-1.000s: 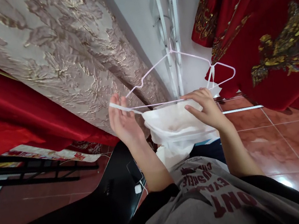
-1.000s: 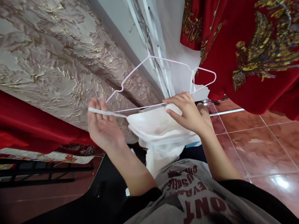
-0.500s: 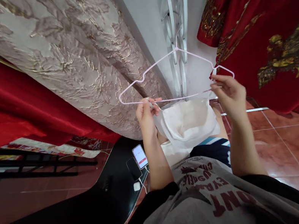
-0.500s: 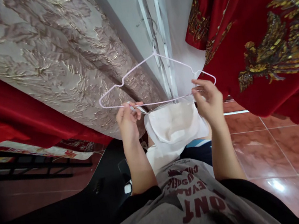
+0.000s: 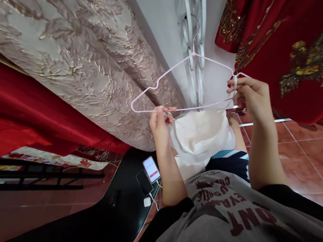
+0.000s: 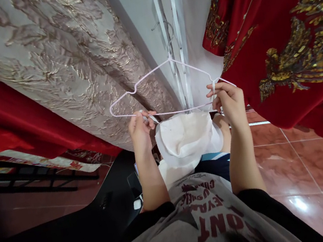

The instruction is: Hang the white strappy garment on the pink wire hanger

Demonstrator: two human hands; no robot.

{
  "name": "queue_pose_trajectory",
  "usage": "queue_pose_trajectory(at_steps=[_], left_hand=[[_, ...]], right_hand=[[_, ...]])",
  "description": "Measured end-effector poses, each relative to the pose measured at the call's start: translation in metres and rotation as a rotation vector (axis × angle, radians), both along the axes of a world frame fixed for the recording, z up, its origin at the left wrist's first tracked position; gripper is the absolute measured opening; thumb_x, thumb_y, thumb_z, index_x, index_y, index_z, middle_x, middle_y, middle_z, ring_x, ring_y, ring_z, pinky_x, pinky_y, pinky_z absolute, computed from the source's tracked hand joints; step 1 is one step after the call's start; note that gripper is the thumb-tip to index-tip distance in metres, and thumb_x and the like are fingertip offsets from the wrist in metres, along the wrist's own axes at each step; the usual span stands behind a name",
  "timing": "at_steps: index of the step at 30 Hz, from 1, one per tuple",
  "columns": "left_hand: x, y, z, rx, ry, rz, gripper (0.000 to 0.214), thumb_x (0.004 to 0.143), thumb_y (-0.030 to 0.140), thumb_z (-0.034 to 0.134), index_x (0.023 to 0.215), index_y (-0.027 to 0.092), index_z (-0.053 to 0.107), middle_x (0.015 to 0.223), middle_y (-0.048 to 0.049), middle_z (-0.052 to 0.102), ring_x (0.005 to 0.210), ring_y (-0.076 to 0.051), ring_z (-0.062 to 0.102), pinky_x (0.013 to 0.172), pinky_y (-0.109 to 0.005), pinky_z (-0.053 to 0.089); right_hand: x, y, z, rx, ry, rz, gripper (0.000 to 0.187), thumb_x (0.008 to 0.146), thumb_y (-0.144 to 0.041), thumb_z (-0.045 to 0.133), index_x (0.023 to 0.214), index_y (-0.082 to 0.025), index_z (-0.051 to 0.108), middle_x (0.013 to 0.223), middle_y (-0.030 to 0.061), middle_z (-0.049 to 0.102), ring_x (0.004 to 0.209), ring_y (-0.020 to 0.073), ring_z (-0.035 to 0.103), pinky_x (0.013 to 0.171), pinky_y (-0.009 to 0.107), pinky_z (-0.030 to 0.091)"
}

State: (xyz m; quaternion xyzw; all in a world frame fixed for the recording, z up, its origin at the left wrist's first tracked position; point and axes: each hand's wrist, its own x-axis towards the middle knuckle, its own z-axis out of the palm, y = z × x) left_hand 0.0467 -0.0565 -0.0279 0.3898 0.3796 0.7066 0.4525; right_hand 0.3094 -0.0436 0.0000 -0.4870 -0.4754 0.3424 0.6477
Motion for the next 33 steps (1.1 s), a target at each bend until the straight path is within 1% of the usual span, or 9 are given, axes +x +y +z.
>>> queue_pose_trajectory(at_steps=[5,10,13,16,19,22,25,29,33], left_hand=[[0.000,0.002,-0.003,-0.042,-0.004,0.001,0.036,0.100,0.050,0.067,0.080,0.021,0.060,0.083,-0.0053,0.078,0.050,-0.008,0.045,0.050,-0.023,0.039],[-0.002,0.002,-0.007,0.002,0.001,-0.022,0.038,0.096,0.053,0.070,0.080,0.020,0.059,0.084,-0.0058,0.079,0.049,-0.007,0.044,0.049,-0.022,0.036],[-0.004,0.002,-0.006,0.009,0.009,-0.035,0.039,0.096,0.053,0.071,0.080,0.020,0.059,0.083,-0.0058,0.078,0.048,-0.007,0.044,0.049,-0.022,0.036],[-0.005,0.001,-0.003,-0.018,0.017,-0.026,0.038,0.097,0.052,0.070,0.079,0.020,0.059,0.083,-0.0061,0.078,0.048,-0.007,0.044,0.049,-0.022,0.036],[-0.005,0.000,-0.002,-0.025,0.010,-0.017,0.038,0.097,0.051,0.070,0.078,0.020,0.058,0.083,-0.0061,0.078,0.049,-0.007,0.043,0.049,-0.022,0.035],[-0.002,0.002,-0.003,-0.028,-0.004,-0.026,0.039,0.096,0.051,0.071,0.077,0.020,0.058,0.083,-0.0065,0.079,0.048,-0.007,0.041,0.048,-0.022,0.034],[0.002,0.003,-0.004,-0.043,-0.025,-0.027,0.038,0.096,0.050,0.071,0.076,0.020,0.059,0.083,-0.0075,0.079,0.048,-0.007,0.039,0.048,-0.022,0.033],[0.004,-0.001,-0.003,-0.030,-0.026,-0.041,0.035,0.096,0.046,0.071,0.076,0.019,0.061,0.085,-0.0084,0.080,0.048,-0.006,0.041,0.048,-0.021,0.036],[-0.004,-0.006,-0.006,-0.048,0.028,-0.050,0.021,0.092,0.040,0.073,0.087,0.020,0.073,0.099,-0.0109,0.083,0.057,-0.009,0.059,0.054,-0.022,0.048]], right_hand=[[0.001,0.009,0.009,0.158,-0.032,-0.057,0.019,0.075,-0.023,0.073,0.090,-0.023,0.084,0.083,0.0024,0.082,0.045,0.0081,0.051,0.041,0.027,0.037],[0.003,0.015,-0.005,0.198,0.027,-0.245,0.024,0.079,-0.041,0.084,0.099,-0.027,0.083,0.085,0.0032,0.082,0.043,0.0109,0.047,0.039,0.031,0.032],[0.015,0.026,-0.016,0.180,0.025,-0.263,0.030,0.089,-0.051,0.074,0.111,-0.032,0.079,0.111,0.0050,0.083,0.049,0.0133,0.053,0.044,0.035,0.039],[0.031,0.035,-0.023,0.161,0.024,-0.264,0.039,0.090,-0.050,0.071,0.123,-0.030,0.074,0.136,0.0080,0.076,0.056,0.0143,0.056,0.051,0.038,0.047],[0.042,0.031,-0.029,0.239,0.090,-0.425,0.037,0.088,-0.044,0.075,0.121,-0.027,0.075,0.130,0.0102,0.078,0.056,0.0143,0.054,0.053,0.039,0.050],[0.041,0.012,-0.034,0.333,0.141,-0.539,0.023,0.088,-0.041,0.076,0.106,-0.029,0.080,0.103,0.0065,0.082,0.058,0.0183,0.061,0.059,0.042,0.055],[0.027,-0.007,-0.033,0.306,0.019,-0.325,0.012,0.083,-0.039,0.081,0.088,-0.027,0.082,0.085,0.0037,0.081,0.073,0.0245,0.075,0.074,0.046,0.062],[-0.003,-0.015,-0.025,0.182,-0.414,0.126,0.019,0.083,-0.041,0.084,0.097,-0.028,0.084,0.103,0.0050,0.084,0.102,0.0278,0.077,0.097,0.051,0.059],[-0.021,-0.016,-0.027,0.210,-0.576,0.179,0.015,0.091,-0.042,0.077,0.095,-0.029,0.084,0.098,0.0040,0.083,0.099,0.0272,0.073,0.098,0.051,0.054]])
